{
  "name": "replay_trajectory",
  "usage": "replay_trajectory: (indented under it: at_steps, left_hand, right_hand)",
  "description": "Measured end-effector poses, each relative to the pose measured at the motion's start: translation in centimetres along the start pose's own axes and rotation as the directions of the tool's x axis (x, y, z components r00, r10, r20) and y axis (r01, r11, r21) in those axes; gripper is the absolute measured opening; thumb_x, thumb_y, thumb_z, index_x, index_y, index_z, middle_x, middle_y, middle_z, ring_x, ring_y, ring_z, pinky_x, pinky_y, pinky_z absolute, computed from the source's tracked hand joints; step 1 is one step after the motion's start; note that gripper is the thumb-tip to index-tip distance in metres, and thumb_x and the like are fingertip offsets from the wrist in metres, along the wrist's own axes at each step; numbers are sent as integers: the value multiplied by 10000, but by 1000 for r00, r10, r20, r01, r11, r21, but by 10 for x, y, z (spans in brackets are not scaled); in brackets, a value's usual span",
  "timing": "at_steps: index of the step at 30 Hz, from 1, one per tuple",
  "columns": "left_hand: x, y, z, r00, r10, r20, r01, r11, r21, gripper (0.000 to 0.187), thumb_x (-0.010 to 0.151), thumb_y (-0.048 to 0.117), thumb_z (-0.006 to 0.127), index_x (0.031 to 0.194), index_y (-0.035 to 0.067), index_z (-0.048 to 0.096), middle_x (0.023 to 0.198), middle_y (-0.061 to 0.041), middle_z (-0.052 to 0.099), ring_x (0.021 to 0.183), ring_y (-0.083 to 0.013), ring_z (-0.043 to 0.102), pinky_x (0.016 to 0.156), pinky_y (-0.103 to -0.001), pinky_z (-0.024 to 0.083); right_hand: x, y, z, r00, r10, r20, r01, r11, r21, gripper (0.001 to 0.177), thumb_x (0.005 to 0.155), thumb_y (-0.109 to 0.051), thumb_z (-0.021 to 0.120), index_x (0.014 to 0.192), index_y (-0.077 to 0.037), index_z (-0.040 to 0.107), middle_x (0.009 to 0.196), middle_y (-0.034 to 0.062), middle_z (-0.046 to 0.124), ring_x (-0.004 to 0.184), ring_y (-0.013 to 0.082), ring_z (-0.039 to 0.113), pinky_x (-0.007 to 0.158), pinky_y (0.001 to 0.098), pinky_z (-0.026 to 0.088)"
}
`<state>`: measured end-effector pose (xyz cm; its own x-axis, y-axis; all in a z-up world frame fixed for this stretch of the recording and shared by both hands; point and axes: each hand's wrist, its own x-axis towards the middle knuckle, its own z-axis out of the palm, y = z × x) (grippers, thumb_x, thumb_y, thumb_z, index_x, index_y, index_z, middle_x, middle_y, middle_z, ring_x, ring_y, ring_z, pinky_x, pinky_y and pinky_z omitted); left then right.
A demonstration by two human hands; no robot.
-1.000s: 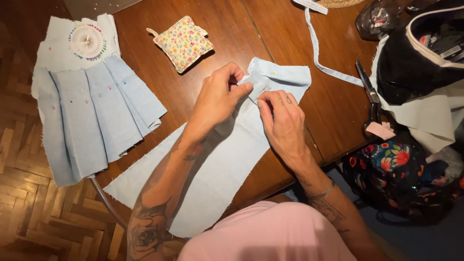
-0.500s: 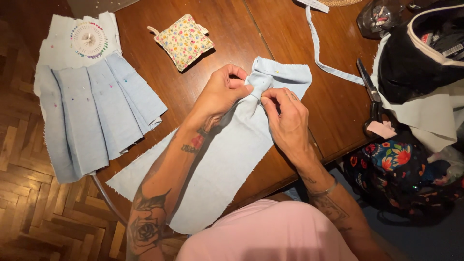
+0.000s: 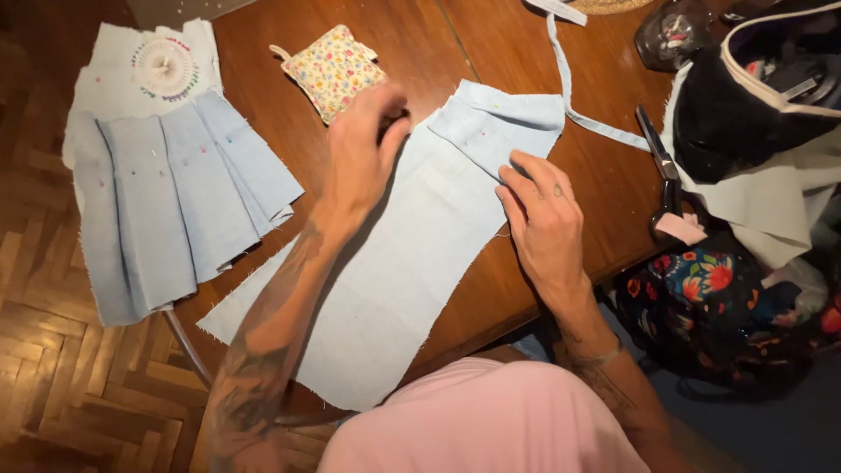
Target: The person folds a light blue fabric into pleats on a wooden table and secures the folds with pins. They repeat this process for multiple fabric pieces, arranging them neatly on the table.
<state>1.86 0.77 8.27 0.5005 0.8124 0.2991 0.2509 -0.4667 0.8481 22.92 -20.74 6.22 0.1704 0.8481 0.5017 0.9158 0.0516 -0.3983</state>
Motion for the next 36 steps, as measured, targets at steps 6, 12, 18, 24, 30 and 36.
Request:
replay_trajectory:
  at_steps: [6, 12, 18, 24, 30, 36]
  left_hand:
    - [-51, -68, -14, 816, 266, 513, -476, 812, 337, 436, 1307, 207, 561, 1711, 273, 709, 1780, 26, 725, 1672, -243, 633, 1448, -576, 418]
    - [-6, -53, -58, 785, 380, 489, -552, 787, 274, 409, 1315, 78, 526, 1568, 202, 823, 1619, 0, 798, 1579, -239, 677, 1482, -468, 421]
    - [47, -41, -63, 628, 307, 715, -655, 704, 273, 236, 1225, 344, 755, 1398, 393, 908, 1275, 100, 879, 1223, -212, 762, 1123, -425, 663]
    - [55, -45, -55, 552, 221, 804, -633, 739, 232, 237, 1174, 419, 795, 1366, 375, 928, 1172, 6, 734, 1183, -302, 716, 1035, -516, 678]
    - [43, -60, -62, 562, 373, 738, -670, 728, 142, 233, 1225, 403, 781, 1393, 316, 917, 1383, 36, 850, 1305, -257, 758, 1150, -429, 653]
    - [41, -71, -51, 560, 393, 729, -715, 673, 188, 130, 1197, 382, 815, 1236, 322, 923, 1325, 86, 826, 1351, -191, 735, 1148, -373, 639]
  right_hand:
    - [-30, -15, -13, 988, -141, 57, 144, 989, -40, 197, 1150, -172, 922, 1327, -85, 931, 1482, 94, 900, 1408, 325, 834, 1333, 483, 599]
    - [-47, -36, -19, 996, -73, -46, 70, 995, -71, 200, 1102, -175, 990, 1290, -120, 951, 1355, 43, 886, 1237, 297, 853, 1185, 473, 708]
    - [-36, -52, -17, 996, 87, 22, -85, 991, -104, 187, 1137, -295, 966, 1228, -132, 956, 1189, 36, 827, 1113, 272, 810, 977, 439, 725]
    - [-39, -48, -16, 989, 133, 58, -124, 983, -138, 237, 1139, -331, 962, 1242, -118, 955, 1178, 42, 816, 1087, 266, 806, 894, 412, 722]
    - [-47, -49, -6, 999, 42, 33, -37, 990, -136, 290, 1108, -303, 971, 1318, -108, 923, 1195, 78, 790, 1053, 269, 773, 907, 401, 707]
    - [-45, -43, -7, 992, 102, 78, -101, 995, -20, 191, 1156, -256, 926, 1286, -116, 931, 1138, 43, 772, 1030, 271, 778, 872, 420, 705]
